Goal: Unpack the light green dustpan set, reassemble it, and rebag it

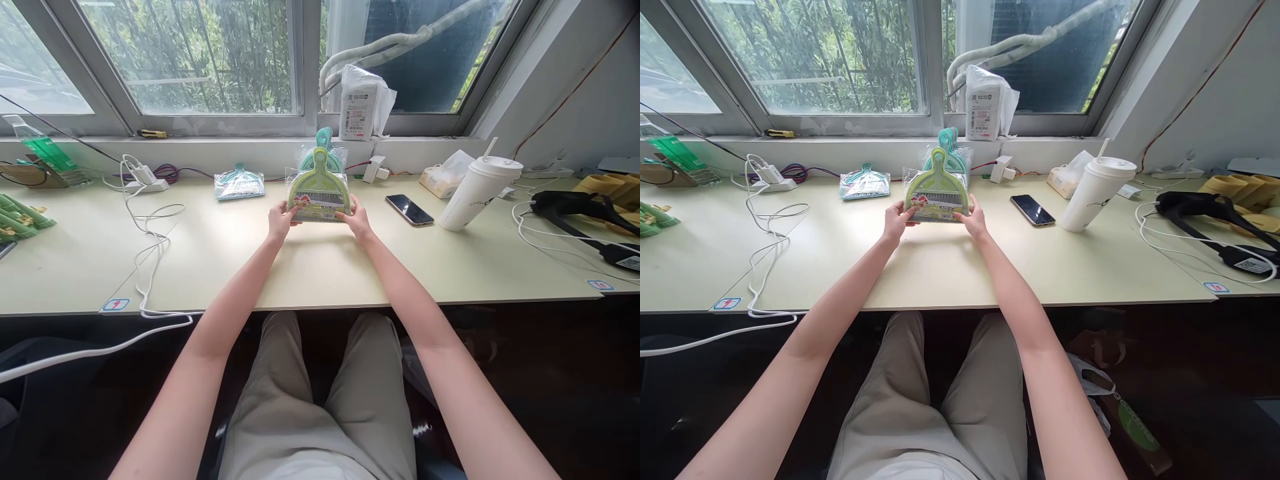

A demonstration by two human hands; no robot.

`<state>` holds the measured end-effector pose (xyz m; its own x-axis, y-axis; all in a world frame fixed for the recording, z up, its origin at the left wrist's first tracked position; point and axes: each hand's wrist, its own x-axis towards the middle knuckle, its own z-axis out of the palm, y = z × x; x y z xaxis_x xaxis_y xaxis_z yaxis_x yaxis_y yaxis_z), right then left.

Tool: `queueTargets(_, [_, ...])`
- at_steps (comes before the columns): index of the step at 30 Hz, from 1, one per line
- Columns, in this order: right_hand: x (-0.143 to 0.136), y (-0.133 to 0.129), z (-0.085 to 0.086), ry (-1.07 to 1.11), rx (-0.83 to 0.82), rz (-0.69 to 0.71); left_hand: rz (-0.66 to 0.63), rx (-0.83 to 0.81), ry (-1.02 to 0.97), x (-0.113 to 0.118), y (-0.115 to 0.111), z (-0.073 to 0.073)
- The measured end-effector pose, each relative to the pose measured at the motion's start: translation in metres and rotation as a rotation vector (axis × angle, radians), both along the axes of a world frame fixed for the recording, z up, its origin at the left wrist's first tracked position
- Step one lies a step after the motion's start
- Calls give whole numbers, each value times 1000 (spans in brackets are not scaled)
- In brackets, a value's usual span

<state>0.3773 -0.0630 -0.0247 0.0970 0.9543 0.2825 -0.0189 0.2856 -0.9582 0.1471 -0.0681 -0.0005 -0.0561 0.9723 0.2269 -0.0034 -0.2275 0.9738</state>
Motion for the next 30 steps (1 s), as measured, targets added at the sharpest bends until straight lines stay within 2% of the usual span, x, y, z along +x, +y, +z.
queueTargets(5, [-2,1,-3,63,-21,34,64,-22,68,2,8,-7])
queueTargets(8, [-3,1,-3,52,-8,9,92,-30,91,2,12,-9])
queueTargets(14, [-6,-4,4,-14,22,-12,-68,-4,183,-7,17,-2])
queueTargets(18, [-18,-9,3,-78,32,29,5,1,224,-21,27,0])
queueTargets(21, [-32,-10,-4,-173,-1,28,47,-55,257,-43,46,3])
queueTargets(23, [-40,-11,-10,-242,-25,14,104,-85,252,-66,63,5])
queueTargets(27, [-49,-12,-17,-364,-28,76,275,-168,310,-128,96,11])
queueTargets(30, [-52,-15,-16,-489,-10,105,397,-230,389,-175,111,11])
